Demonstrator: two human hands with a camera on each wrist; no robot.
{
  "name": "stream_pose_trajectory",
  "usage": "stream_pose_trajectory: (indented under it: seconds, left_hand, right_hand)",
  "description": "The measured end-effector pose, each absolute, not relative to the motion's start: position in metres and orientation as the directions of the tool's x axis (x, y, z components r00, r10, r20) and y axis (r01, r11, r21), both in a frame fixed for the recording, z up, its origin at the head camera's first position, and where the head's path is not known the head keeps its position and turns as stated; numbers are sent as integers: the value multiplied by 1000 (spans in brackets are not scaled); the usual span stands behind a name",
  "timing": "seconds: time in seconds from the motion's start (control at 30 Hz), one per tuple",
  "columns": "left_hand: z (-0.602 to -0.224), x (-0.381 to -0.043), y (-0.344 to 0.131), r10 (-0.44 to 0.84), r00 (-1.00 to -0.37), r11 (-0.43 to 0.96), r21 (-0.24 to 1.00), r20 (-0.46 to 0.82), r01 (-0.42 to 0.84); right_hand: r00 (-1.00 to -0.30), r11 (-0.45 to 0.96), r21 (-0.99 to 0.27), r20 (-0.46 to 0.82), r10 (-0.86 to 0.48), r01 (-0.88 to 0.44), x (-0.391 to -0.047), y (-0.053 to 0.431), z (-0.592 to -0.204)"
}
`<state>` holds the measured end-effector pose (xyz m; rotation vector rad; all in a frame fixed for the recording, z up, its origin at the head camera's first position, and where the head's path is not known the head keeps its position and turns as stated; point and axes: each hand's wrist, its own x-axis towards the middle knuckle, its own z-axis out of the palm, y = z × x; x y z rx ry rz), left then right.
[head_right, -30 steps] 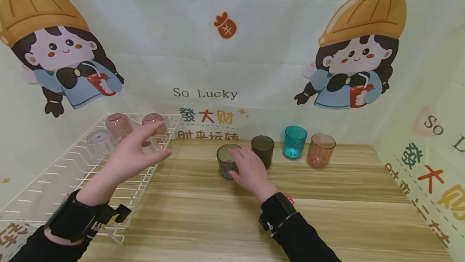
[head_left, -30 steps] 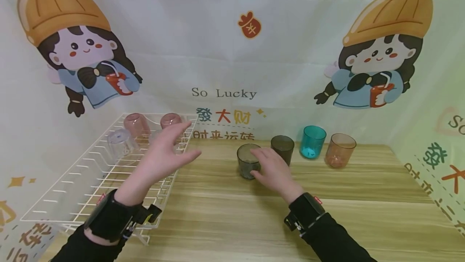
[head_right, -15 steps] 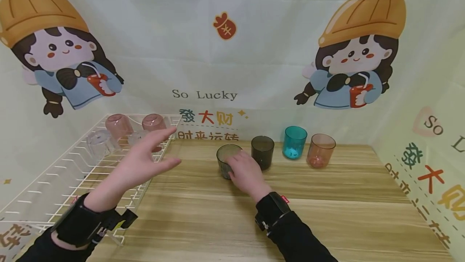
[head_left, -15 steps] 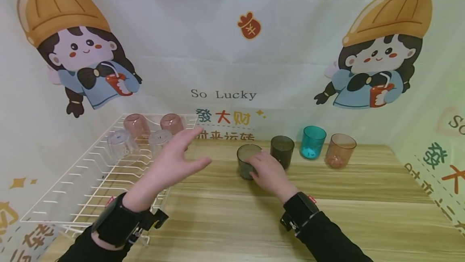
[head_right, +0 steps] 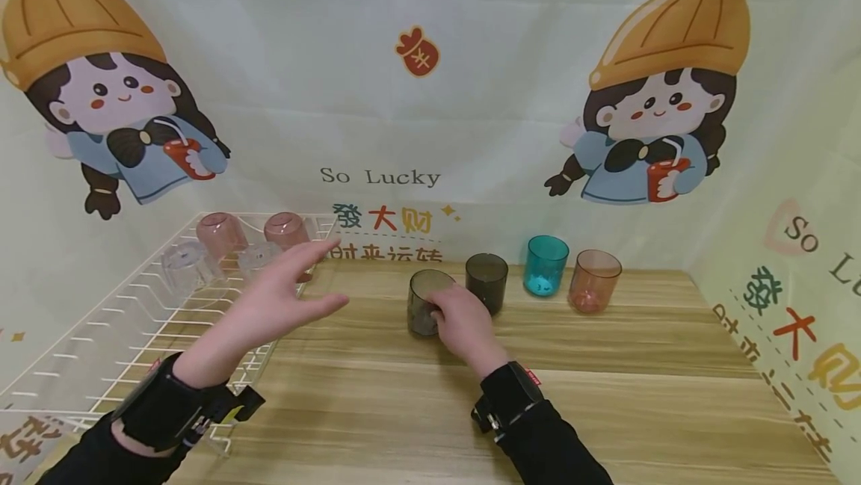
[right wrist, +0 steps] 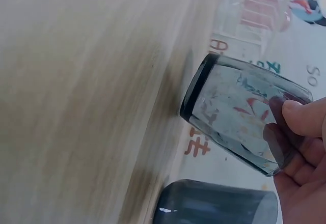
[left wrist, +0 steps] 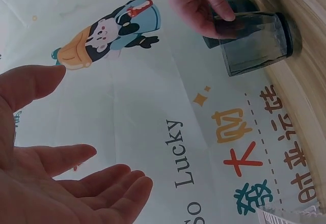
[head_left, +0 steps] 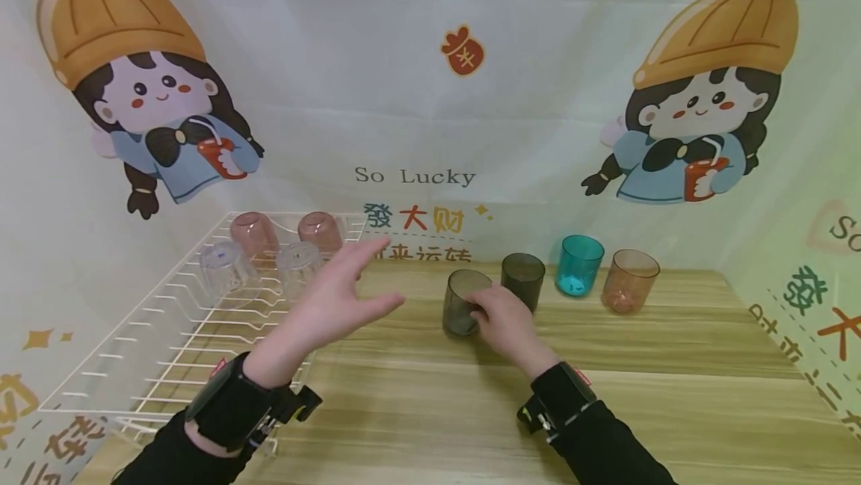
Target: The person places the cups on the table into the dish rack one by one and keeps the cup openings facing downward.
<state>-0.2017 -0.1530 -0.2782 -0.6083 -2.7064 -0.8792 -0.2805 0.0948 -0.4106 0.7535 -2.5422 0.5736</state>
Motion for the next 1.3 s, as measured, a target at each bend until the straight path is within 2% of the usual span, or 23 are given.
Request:
stream_pose_trajectory:
  seconds: [0.33,0.63,0.97,1.3]
  left_hand:
    - [-278,-201,-142,363,-870,695,526,333,491]
    - [-278,-198,-134,394,-846,680,505,360,532]
    - [-278,-195,-130,382,-852,683,510,359,522]
    - [-277,-190,-123,371,-832,661,512,413,549]
  right_hand:
    - [-798,710,-451,541,-264,-541,-267,111,-405]
    - [-780,633,-529,592,-202,-566,-254,119,-390]
    - [-777,512,-626,612,-146,-589,-237,121,-372]
    - [-702,423,-621,710,-55,-661,-226,122,-361]
